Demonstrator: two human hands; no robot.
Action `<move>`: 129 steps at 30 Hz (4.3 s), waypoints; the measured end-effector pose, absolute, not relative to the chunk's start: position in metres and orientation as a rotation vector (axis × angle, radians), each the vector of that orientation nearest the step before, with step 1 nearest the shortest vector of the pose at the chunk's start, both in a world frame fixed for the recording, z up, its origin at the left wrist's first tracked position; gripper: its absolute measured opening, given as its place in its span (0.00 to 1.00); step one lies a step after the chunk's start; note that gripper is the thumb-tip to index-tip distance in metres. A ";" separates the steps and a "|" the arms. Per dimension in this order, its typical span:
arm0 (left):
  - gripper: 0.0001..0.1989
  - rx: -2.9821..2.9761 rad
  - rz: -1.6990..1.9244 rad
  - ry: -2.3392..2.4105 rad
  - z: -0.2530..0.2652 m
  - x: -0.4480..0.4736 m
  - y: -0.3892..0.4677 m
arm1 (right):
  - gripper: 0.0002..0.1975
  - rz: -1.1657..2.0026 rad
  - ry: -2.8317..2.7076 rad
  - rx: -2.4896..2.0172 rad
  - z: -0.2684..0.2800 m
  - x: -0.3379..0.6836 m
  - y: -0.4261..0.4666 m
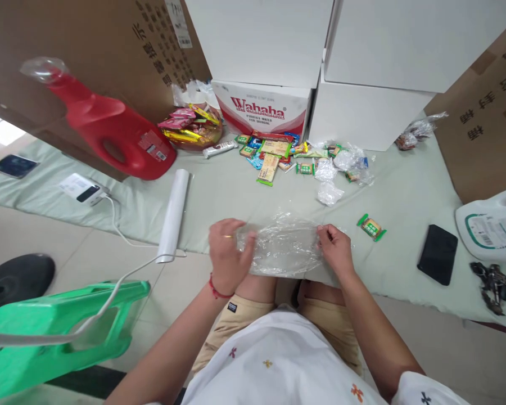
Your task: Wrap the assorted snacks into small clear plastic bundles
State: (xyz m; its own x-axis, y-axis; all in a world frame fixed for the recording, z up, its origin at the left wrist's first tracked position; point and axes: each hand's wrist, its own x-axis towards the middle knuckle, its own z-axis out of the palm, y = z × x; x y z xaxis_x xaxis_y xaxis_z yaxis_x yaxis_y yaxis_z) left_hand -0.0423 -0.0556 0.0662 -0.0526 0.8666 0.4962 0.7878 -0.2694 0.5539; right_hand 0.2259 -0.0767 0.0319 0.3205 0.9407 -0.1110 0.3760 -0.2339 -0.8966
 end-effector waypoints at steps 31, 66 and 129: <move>0.14 2.008 0.662 1.562 0.030 -0.036 -0.008 | 0.20 0.897 -1.055 -1.818 0.021 0.282 -0.078; 0.20 1.203 0.953 1.496 0.034 -0.058 -0.024 | 0.22 0.829 -1.126 -1.839 0.013 0.294 -0.078; 0.27 2.524 0.257 1.628 0.009 -0.051 0.000 | 0.32 0.278 -2.568 -2.114 0.083 0.251 0.171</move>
